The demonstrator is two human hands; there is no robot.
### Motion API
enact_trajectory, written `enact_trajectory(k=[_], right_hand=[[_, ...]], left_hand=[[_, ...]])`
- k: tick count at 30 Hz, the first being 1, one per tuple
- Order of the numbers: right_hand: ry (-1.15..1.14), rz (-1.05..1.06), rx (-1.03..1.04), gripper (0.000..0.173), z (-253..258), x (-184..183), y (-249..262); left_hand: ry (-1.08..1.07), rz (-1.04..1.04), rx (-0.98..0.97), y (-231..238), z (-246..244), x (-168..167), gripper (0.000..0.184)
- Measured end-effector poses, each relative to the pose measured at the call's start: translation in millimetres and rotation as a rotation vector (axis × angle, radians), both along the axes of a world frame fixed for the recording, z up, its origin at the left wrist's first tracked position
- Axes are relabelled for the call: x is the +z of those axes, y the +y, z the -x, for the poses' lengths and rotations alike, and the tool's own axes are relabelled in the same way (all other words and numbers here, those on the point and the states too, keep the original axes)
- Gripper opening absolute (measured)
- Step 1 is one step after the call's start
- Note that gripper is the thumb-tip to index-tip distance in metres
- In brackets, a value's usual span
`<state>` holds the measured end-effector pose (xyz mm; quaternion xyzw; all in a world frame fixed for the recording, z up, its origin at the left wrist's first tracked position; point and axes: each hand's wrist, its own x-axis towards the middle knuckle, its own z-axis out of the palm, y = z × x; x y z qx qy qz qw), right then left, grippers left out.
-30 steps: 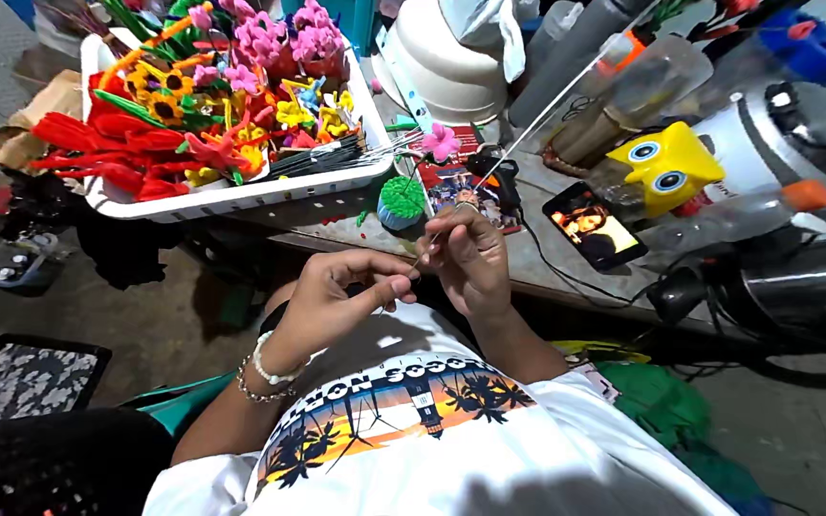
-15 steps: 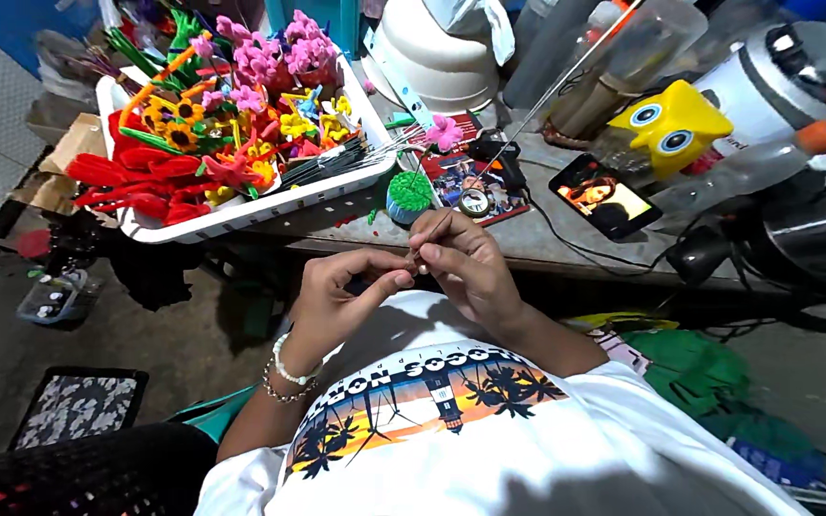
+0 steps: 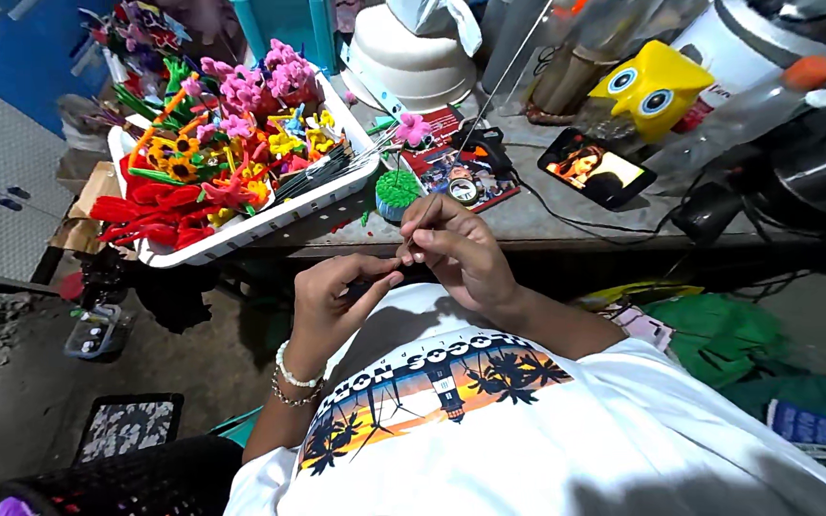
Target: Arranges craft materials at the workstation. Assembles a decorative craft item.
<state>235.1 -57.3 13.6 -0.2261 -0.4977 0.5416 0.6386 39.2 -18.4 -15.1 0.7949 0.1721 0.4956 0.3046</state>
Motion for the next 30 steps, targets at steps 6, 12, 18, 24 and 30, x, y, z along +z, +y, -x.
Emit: enact_trajectory(k=[6, 12, 18, 24, 30], right_hand=[[0.003, -0.008, -0.025, 0.014, 0.6, -0.3, -3.5], [-0.026, -0.043, -0.059, 0.012, 4.1, -5.6, -2.8], [-0.118, -0.139, -0.092, 0.011, 5.5, -5.7, -4.6], [-0.120, -0.119, -0.095, 0.011, 6.0, -11.5, -4.1], [-0.136, -0.136, -0.094, 0.011, 6.3, -14.7, -3.5]], left_hand=[[0.022, -0.046, 0.019, -0.2, -1.2, -1.0, 0.015], [0.031, -0.002, -0.050, 2.5, -1.7, -2.0, 0.016], [0.066, 0.011, -0.114, 8.1, -1.0, -2.9, 0.018], [0.115, -0.036, -0.082, 8.5, -1.3, -4.4, 0.019], [0.148, -0.062, -0.071, 9.7, 0.9, -4.0, 0.019]])
